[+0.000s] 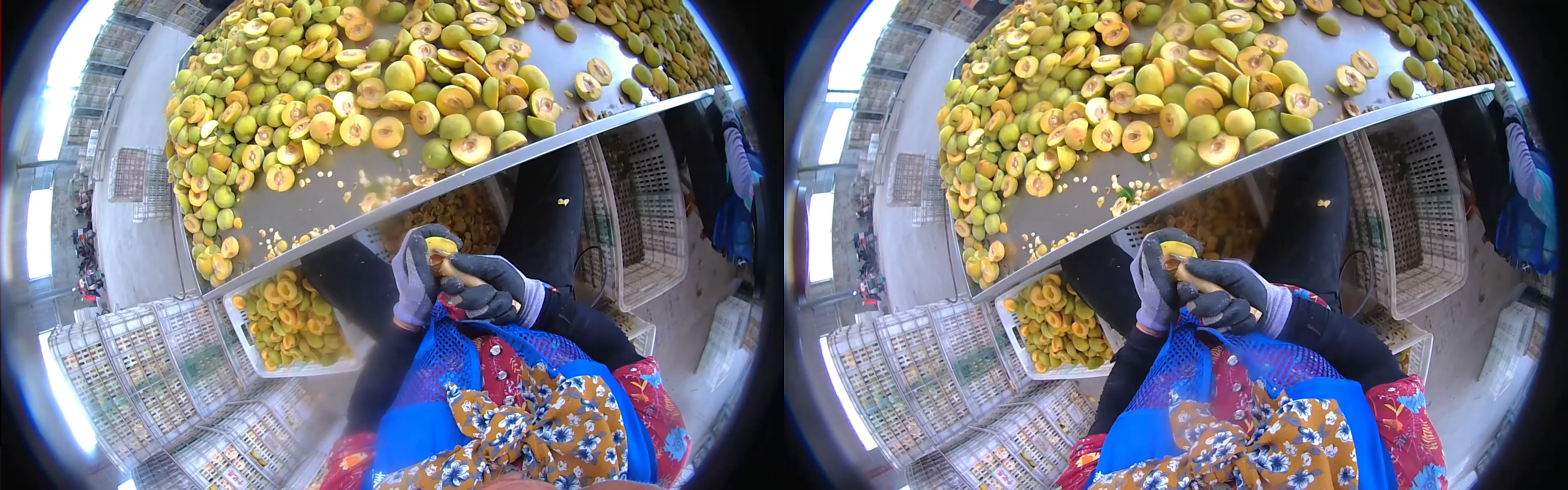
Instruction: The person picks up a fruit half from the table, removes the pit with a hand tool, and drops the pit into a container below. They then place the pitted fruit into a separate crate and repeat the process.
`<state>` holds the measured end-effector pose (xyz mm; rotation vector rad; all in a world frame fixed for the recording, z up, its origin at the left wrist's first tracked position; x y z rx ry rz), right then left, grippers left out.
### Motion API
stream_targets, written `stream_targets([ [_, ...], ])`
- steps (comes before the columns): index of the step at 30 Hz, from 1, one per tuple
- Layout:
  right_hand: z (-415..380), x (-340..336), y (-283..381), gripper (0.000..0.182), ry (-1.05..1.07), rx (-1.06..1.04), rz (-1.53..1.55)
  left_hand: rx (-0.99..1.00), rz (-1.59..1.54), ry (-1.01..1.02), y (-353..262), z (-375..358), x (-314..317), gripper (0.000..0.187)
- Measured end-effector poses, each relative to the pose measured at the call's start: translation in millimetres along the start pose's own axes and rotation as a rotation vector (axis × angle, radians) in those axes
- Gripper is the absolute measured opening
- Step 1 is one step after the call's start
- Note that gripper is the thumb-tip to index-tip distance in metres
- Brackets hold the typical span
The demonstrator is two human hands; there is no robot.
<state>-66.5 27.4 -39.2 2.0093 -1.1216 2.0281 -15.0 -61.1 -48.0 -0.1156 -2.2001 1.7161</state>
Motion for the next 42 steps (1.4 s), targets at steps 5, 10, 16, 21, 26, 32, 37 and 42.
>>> stream_targets([
  [5, 1.5, 8.2, -2.7, 0.037, 0.197, 0.068, 0.194, 0.097, 0.189, 0.054, -22.7, 2.8, 8.2, 0.045],
  [10, 5.8, 3.5, 3.8, 0.039, 0.218, 0.009, 0.109, 0.014, 0.184, -0.081, -4.4, 3.1, -11.0, 0.038],
  [16, 0.6, 2.0, 25.4, 0.038, -0.047, -0.202, -0.370, 0.538, 1.179, -0.278, -44.9, -12.9, -53.6, 0.030],
  [21, -16.1, -22.3, 76.9, 0.034, -0.542, -0.335, -1.238, -0.257, 1.365, -0.828, -69.3, -61.3, -181.2, 0.037],
  [26, -5.9, -55.0, 91.7, 0.053, -0.523, -0.314, -1.434, -0.083, 1.520, -0.573, -115.7, 20.5, -141.6, 0.047],
  [32, -24.8, -13.8, 102.8, 0.051, -0.719, -0.497, -2.073, -0.032, 1.603, -0.043, -60.3, 197.3, -27.7, 0.060],
  [37, -45.2, -3.1, 106.6, 0.031, -0.746, -0.666, -1.964, 0.018, 1.507, 0.316, -32.3, 194.9, -10.9, 0.062],
  [42, -45.8, 43.7, 93.6, 0.024, -0.673, -0.838, -2.039, -0.285, 0.161, 0.132, -33.5, 123.0, -31.1, 0.041],
])
Point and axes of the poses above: each hand's wrist, its own z-axis towards the middle knuckle, its own x-axis out of the palm, y = z × x, the point moved 9 cm from there along z, towards the middle knuckle, and after that the axes turned 4 degrees about -x, right-handed, at the moved point
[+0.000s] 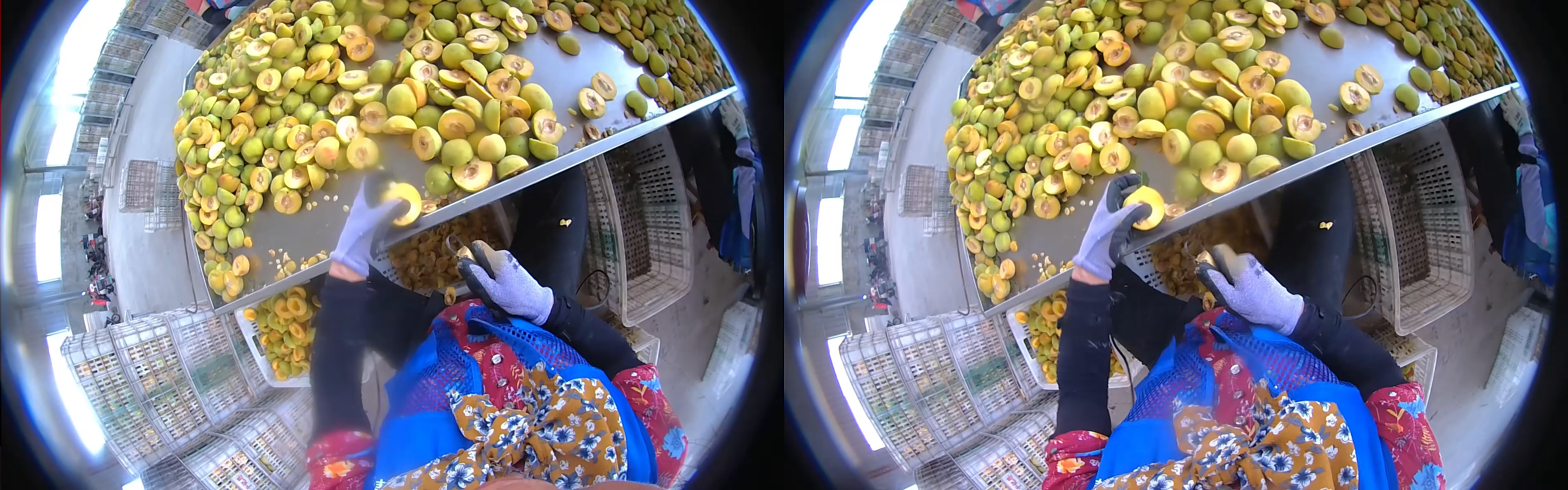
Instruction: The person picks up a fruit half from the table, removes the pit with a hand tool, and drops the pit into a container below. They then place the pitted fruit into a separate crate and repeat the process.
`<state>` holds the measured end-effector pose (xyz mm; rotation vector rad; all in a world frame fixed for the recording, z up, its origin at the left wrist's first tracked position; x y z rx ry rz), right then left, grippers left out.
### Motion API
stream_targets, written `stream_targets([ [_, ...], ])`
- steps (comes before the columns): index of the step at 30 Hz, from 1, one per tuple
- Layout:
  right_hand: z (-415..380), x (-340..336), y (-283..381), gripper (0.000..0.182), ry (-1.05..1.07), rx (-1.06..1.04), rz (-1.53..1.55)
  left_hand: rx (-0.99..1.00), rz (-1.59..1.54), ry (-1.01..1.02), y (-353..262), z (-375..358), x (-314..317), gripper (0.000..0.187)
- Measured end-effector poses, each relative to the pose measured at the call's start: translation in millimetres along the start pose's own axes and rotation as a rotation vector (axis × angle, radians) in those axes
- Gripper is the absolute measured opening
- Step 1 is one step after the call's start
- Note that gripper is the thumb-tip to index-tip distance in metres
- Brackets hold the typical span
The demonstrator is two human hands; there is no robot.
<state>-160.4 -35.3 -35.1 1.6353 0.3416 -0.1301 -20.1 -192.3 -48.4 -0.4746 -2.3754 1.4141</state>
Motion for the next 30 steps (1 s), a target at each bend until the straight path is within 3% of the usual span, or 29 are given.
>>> stream_targets([
  [1, 1.6, 0.3, 6.9, 0.023, -0.004, 0.000, -0.009, 0.087, -0.065, 0.023, 3.5, -9.7, -1.5, 0.042],
  [2, 2.9, 1.3, 13.3, 0.023, -0.006, 0.001, -0.018, 0.002, -0.088, 0.076, 16.6, -22.8, -1.5, 0.050],
  [4, 4.0, 4.6, 25.2, 0.021, -0.065, -0.088, -0.108, 0.197, 0.043, 0.053, 22.4, -41.6, 1.8, 0.038],
  [5, 5.2, 8.3, 27.8, 0.022, -0.047, -0.073, -0.099, -0.063, -0.516, 0.052, 51.6, -46.7, 13.2, 0.035],
  [7, 7.3, 11.1, 34.0, 0.023, -0.012, -0.041, -0.085, 0.058, -0.439, 0.130, 40.5, -60.9, 33.0, 0.039],
  [9, 3.5, 15.5, 34.6, 0.024, -0.016, -0.082, -0.182, -0.123, -0.759, 0.089, 45.6, -72.6, 53.0, 0.044],
  [10, 2.2, 17.3, 35.9, 0.024, -0.018, -0.105, -0.231, -0.093, -0.673, 0.089, 47.1, -75.7, 54.9, 0.047],
  [12, 1.7, 19.0, 32.1, 0.024, 0.002, -0.010, -0.189, 0.165, -0.159, 0.003, 32.3, -88.6, 52.0, 0.045],
  [13, 0.8, 20.4, 29.5, 0.024, 0.014, 0.038, -0.167, 0.434, 0.356, 0.005, 7.3, -98.6, 61.1, 0.042],
  [14, -0.5, 22.2, 29.4, 0.024, 0.008, 0.030, -0.160, 0.733, 0.827, -0.128, -14.9, -115.0, 69.8, 0.039],
  [16, -4.0, 28.4, 26.0, 0.026, 0.000, 0.014, -0.147, 0.489, 0.394, -0.144, 2.9, -106.3, 56.8, 0.037],
  [18, -5.3, 36.2, 22.5, 0.027, 0.013, -0.022, 0.069, 0.234, -0.066, -0.164, 23.2, -99.8, 52.9, 0.037],
  [19, -4.8, 37.7, 23.7, 0.028, 0.018, -0.041, 0.176, 0.229, -0.141, -0.183, 27.3, -100.3, 53.3, 0.037],
  [22, -16.8, 65.0, 17.0, 0.034, 0.234, 0.404, 1.037, 0.249, -0.364, -0.236, 37.8, -103.9, 58.7, 0.039],
  [25, -27.0, 61.9, 22.3, 0.028, 0.272, 0.608, 1.301, 0.306, -0.217, -0.289, 38.5, -106.6, 59.1, 0.036],
  [26, -28.7, 61.0, 25.6, 0.028, 0.336, 0.602, 1.376, 0.248, -0.335, -0.246, 45.4, -103.5, 61.8, 0.032],
  [29, -28.3, 61.8, 8.9, 0.037, 0.289, 0.534, 0.926, 0.157, -0.068, -0.203, 50.6, -101.3, 62.4, 0.030],
  [30, -27.7, 62.6, 6.7, 0.035, 0.282, 0.450, 0.925, 0.204, 0.206, -0.255, 50.0, -99.4, 57.1, 0.029],
])
Point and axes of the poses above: each hand's wrist, its own z-axis towards the middle knuckle, its own x-axis out of the palm, y = z × x, the point moved 9 cm from there along z, towards the middle knuckle, and after that the axes turned 4 degrees about -x, right-handed, at the moved point
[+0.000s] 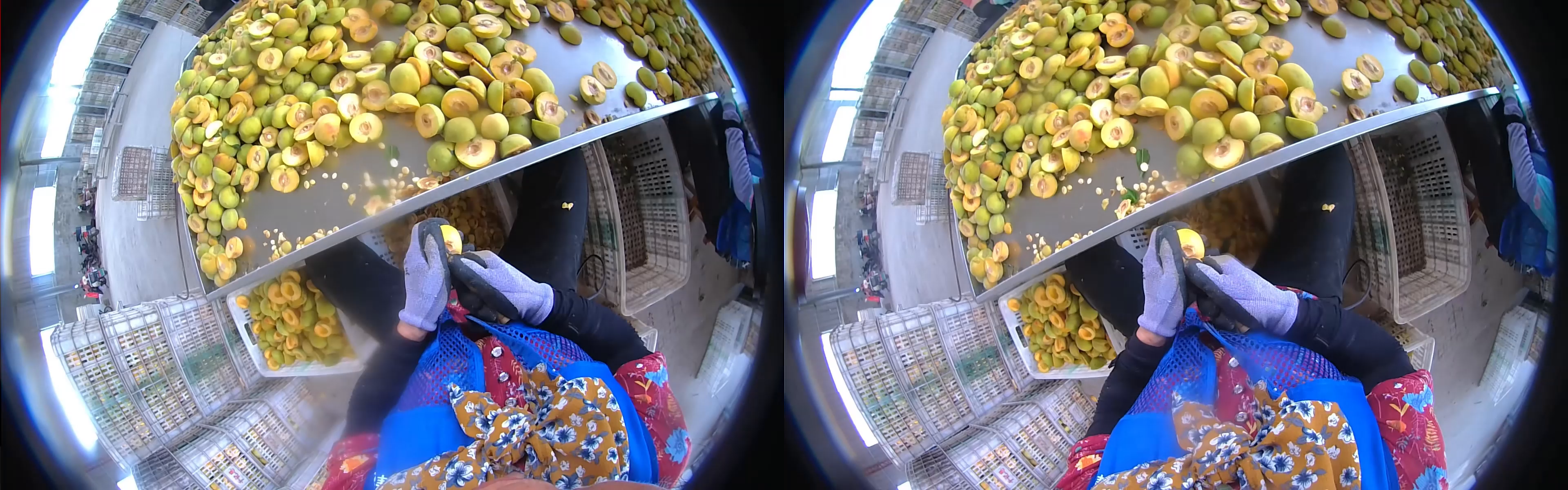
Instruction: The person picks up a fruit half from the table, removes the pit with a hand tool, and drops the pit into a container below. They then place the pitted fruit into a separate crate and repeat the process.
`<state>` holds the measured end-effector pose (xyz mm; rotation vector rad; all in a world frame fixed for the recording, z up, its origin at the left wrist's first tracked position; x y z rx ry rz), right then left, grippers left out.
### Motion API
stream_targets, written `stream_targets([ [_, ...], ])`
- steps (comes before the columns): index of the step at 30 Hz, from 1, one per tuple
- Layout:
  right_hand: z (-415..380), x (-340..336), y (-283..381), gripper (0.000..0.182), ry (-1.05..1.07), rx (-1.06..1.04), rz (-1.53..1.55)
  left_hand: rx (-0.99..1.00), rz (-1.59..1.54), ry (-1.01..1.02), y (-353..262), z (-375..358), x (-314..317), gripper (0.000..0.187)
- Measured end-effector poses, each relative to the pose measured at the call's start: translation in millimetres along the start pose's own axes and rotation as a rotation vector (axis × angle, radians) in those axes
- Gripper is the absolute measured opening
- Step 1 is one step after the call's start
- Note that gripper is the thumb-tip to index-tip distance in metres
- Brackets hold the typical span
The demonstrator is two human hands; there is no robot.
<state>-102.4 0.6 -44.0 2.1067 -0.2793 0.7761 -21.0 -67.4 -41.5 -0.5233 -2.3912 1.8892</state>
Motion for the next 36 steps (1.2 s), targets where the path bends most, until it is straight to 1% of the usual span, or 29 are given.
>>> stream_targets([
  [3, 0.1, -5.4, -15.4, 0.035, -0.004, 0.126, 0.372, -0.073, -0.252, 0.063, 10.3, -3.0, 7.9, 0.031],
  [4, -6.0, 4.4, -10.9, 0.035, 0.126, 0.221, 0.568, -0.093, -0.439, 0.130, 10.4, -4.3, 12.6, 0.036],
  [7, -9.6, 23.1, -17.7, 0.036, 0.469, 0.385, 1.147, -0.005, -0.613, 0.218, 5.1, 0.2, 23.1, 0.041],
  [8, -9.5, 18.6, -20.0, 0.037, 0.459, 0.324, 1.144, -0.008, -0.600, 0.244, -0.2, -0.3, 25.8, 0.047],
  [11, -13.5, 21.2, -15.9, 0.038, 0.545, 0.309, 1.227, 0.011, -0.619, 0.285, -7.5, 1.5, 29.3, 0.047],
  [14, -13.5, 15.0, -22.0, 0.039, 0.472, 0.342, 1.095, 0.064, -0.619, 0.275, -10.0, -1.2, 30.2, 0.046],
  [17, -16.7, 18.6, -20.6, 0.038, 0.422, 0.377, 1.106, -0.076, -0.633, 0.289, 3.3, -2.1, 30.9, 0.044],
  [20, -12.9, 17.9, -24.9, 0.037, 0.604, 0.228, 1.173, 0.004, -0.592, 0.240, -9.6, -3.1, 30.3, 0.045],
  [23, -14.3, 22.8, -17.2, 0.038, 0.433, 0.261, 1.092, -0.089, -0.622, 0.187, -0.7, -0.8, 30.9, 0.045],
  [26, -10.8, 13.5, -10.5, 0.039, 0.247, 0.083, 0.716, -0.114, -0.599, 0.102, -7.7, -1.0, 27.5, 0.045],
  [29, -9.0, 9.7, -11.2, 0.040, 0.194, 0.053, 0.621, -0.129, -0.574, 0.087, -6.6, 0.3, 25.1, 0.044],
  [32, -8.7, -0.6, -6.4, 0.038, -0.006, -0.018, 0.379, -0.089, -0.501, 0.072, -5.6, 1.8, 22.0, 0.043],
  [34, -7.8, -1.6, -5.3, 0.037, -0.026, -0.039, 0.317, -0.093, -0.490, 0.067, -2.7, 2.1, 20.7, 0.041],
  [36, -7.8, -3.5, -2.2, 0.037, -0.034, -0.037, 0.239, -0.038, -0.393, 0.030, -1.8, 4.4, 15.7, 0.037],
])
Point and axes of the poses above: each hand's wrist, its own z-axis towards the middle knuckle, its own x-axis out of the palm, y = z × x, the point moved 9 cm from there along z, towards the middle knuckle, and after that the axes turned 4 degrees about -x, right-handed, at the moved point
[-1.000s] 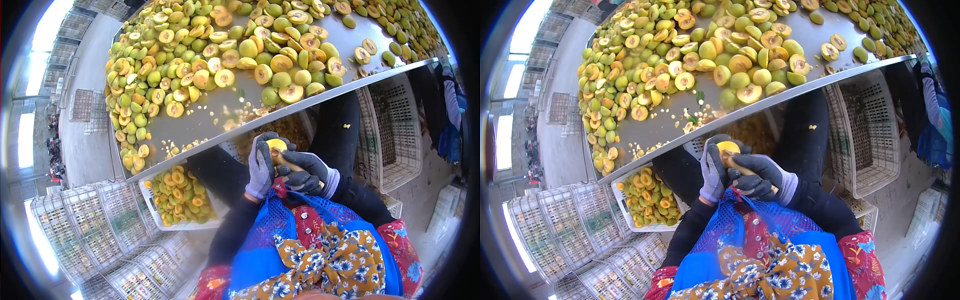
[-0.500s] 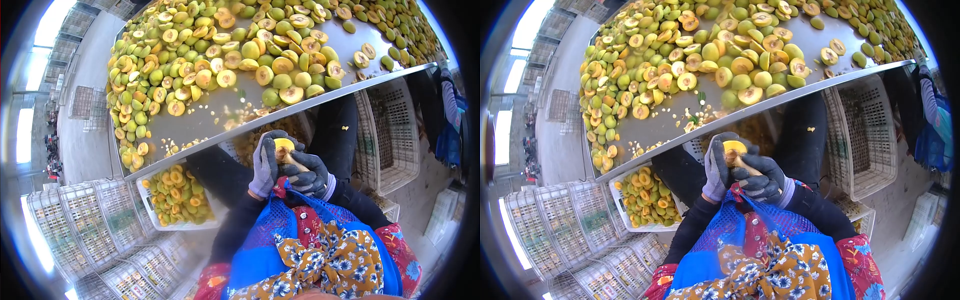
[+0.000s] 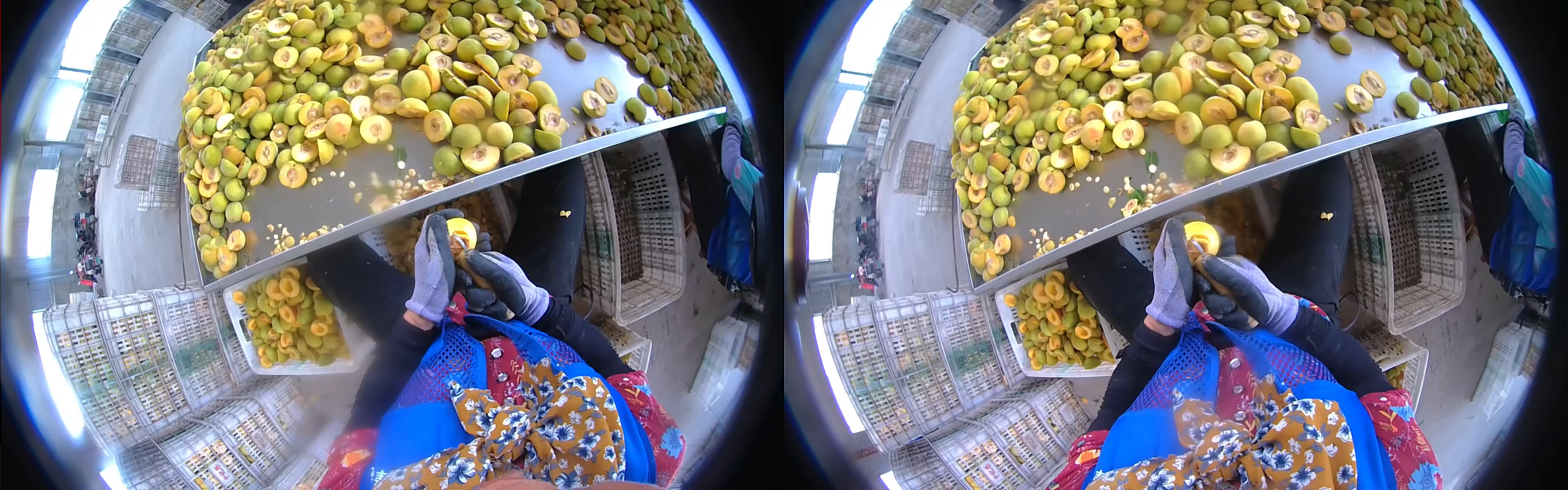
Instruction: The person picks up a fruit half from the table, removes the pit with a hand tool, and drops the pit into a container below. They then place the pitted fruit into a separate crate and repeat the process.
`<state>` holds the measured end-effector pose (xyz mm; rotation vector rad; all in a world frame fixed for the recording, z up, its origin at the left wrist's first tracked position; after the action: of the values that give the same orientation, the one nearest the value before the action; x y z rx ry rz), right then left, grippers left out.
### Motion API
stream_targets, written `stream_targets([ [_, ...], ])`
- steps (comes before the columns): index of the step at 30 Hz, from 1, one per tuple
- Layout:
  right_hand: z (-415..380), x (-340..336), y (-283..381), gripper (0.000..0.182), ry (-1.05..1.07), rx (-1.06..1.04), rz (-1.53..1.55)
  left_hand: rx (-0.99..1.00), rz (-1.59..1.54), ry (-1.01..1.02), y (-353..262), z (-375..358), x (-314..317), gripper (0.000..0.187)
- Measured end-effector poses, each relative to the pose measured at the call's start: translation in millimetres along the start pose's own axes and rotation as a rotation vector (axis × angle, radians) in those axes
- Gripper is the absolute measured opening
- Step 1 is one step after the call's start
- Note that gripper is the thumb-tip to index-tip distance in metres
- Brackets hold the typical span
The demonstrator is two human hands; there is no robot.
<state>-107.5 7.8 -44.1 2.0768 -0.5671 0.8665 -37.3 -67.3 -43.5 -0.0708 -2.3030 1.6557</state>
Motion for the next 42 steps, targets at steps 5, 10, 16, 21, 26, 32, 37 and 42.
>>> stream_targets([
  [5, 6.5, -9.1, 15.9, 0.041, 0.118, -0.054, -0.406, 0.162, 0.509, 0.002, -12.1, -3.1, -9.0, 0.026],
  [10, 5.4, -23.6, 3.7, 0.039, 0.055, 0.093, -0.544, 0.449, 0.883, 0.035, -13.8, -6.2, -5.4, 0.019],
  [16, 2.1, -0.7, 29.4, 0.028, -0.027, -0.520, -1.463, 0.666, 1.132, 0.122, -9.5, -8.0, -1.9, 0.033],
  [21, -0.8, -0.4, 22.7, 0.025, -0.125, -0.205, -1.586, 0.514, 0.913, 0.278, -24.7, -2.6, -1.3, 0.042],
  [26, 0.6, -12.2, 28.7, 0.029, -0.116, -0.362, -1.099, 0.403, 0.921, 0.216, -36.5, -16.9, -30.2, 0.026],
  [32, -2.3, -44.1, -3.2, 0.030, -0.120, 0.056, -0.511, -0.082, 1.218, -0.479, -47.1, -55.8, -189.5, 0.033],
  [37, 3.3, -52.7, -3.1, 0.053, -0.045, -0.202, -0.953, 0.213, 1.595, -0.398, -95.6, -18.7, -118.1, 0.048],
  [42, -13.5, -44.3, 8.9, 0.057, -0.148, -0.659, -1.200, 0.634, 1.618, 0.359, -63.9, 105.1, 74.1, 0.057],
])
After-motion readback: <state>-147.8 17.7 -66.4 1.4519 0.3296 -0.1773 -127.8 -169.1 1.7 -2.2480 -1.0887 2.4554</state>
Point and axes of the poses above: each hand's wrist, its own z-axis towards the middle knuckle, its own x-axis out of the palm, y = z × x, the point moved 9 cm from there along z, towards the middle knuckle, and after that the axes turned 4 degrees about -x, right-handed, at the moved point
